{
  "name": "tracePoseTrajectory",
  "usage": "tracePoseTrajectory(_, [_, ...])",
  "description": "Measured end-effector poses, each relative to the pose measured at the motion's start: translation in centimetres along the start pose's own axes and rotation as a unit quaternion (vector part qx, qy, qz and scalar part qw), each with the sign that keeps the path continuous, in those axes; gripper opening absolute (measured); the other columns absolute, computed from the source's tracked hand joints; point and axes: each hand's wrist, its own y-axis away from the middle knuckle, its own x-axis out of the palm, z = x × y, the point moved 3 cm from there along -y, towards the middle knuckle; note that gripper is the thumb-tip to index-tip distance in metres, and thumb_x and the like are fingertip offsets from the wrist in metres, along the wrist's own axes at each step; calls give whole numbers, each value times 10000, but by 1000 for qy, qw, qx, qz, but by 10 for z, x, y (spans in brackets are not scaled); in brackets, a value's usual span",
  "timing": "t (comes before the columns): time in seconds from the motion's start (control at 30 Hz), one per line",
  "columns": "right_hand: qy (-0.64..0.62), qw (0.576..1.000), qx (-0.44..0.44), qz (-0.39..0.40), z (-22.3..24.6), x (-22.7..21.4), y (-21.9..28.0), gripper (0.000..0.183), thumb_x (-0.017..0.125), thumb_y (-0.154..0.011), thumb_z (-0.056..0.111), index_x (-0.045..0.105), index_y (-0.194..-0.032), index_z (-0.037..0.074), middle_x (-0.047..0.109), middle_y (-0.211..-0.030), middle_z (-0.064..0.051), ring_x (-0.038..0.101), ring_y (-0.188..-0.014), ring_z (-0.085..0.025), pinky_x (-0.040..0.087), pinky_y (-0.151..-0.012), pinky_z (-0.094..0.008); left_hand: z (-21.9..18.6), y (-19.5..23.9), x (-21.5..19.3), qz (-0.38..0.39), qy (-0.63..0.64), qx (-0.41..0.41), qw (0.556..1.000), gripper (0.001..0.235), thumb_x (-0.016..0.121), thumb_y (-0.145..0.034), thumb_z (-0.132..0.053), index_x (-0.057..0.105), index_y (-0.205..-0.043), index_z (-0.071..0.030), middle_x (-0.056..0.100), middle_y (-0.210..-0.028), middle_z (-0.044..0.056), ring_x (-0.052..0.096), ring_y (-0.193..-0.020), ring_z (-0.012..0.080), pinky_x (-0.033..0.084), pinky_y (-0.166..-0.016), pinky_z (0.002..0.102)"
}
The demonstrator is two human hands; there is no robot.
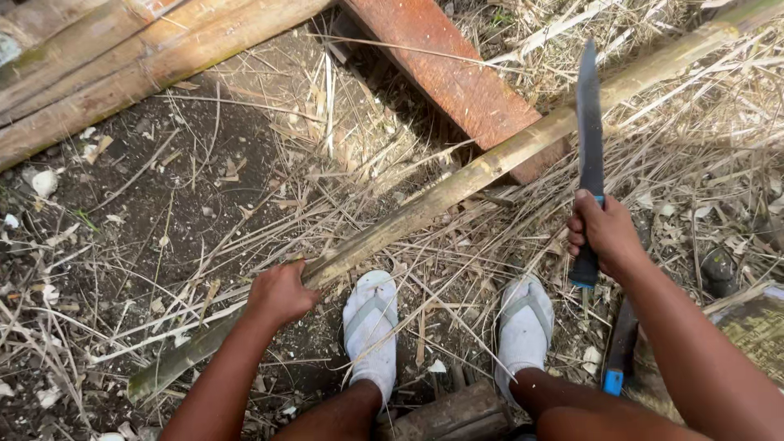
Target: The person uses a machete to shave and smooth a long bamboo stick resting on a wooden block. They repeatedly strike the bamboo to remove the outer layer and refine the surface, occasionally repositioning the stick to access different sections.
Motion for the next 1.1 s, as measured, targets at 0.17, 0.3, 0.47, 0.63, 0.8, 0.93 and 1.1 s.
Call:
tracePoseTrajectory(0.17, [37,994,16,99,-12,37,19,311,550,-1009,359,453,-915,78,478,-607,-18,463,-428,-131,459,-394,-324,-7,3,-6,-34,26,12,999,363,703,-791,-316,703,-1090,-110,749,-852,134,728,-824,251,579,-877,431])
tracePoseTrajectory(0.3, [136,987,51,70,-5,36,23,331,519,-1018,385,491,-933,66,533,-606,-38,503,-419,-148,480,-396,-329,-5,1,-7,-54,26,26,998,369,717,-768,-308,710,-1069,-95,742,-864,137,732,-864,280,571,-889,454])
tracePoseTrajectory(0.47, [283,931,8,229,-20,85,50,294,528,-996,433,571,-974,143,546,-589,-18,524,-419,-119,477,-405,-296,-43,2,-17,-73,18,62,995,428,725,-778,-338,684,-1127,-92,735,-947,171,733,-957,337,547,-965,464])
tracePoseTrajectory(0.63, [43,994,35,92,-15,36,29,312,552,-990,374,458,-916,87,477,-604,-22,463,-409,-140,435,-377,-338,-23,8,-9,-160,73,93,980,706,791,-770,-390,509,-1376,-164,690,-1172,140,683,-1068,341,536,-930,495])
tracePoseTrajectory(0.8, [-15,997,32,70,-31,7,26,318,582,-996,363,461,-907,83,477,-613,-11,458,-428,-119,414,-390,-318,112,4,42,-120,-23,-75,990,557,735,-878,-446,554,-1304,-136,720,-1164,87,741,-1015,240,571,-979,460])
tracePoseTrajectory(0.93, [-28,997,25,64,-39,12,23,353,575,-1005,374,439,-883,72,477,-601,-17,461,-413,-131,427,-375,-321,127,-36,72,-85,-24,-128,988,579,775,-875,-276,559,-1392,-129,758,-1033,95,729,-890,218,645,-809,402])
tracePoseTrajectory(1.1, [-13,998,7,66,-35,21,21,298,572,-989,365,456,-902,105,475,-595,-6,464,-417,-118,429,-361,-322,10,-46,32,-100,-15,-31,994,577,748,-892,-318,539,-1405,-156,732,-1051,100,725,-928,220,603,-860,426])
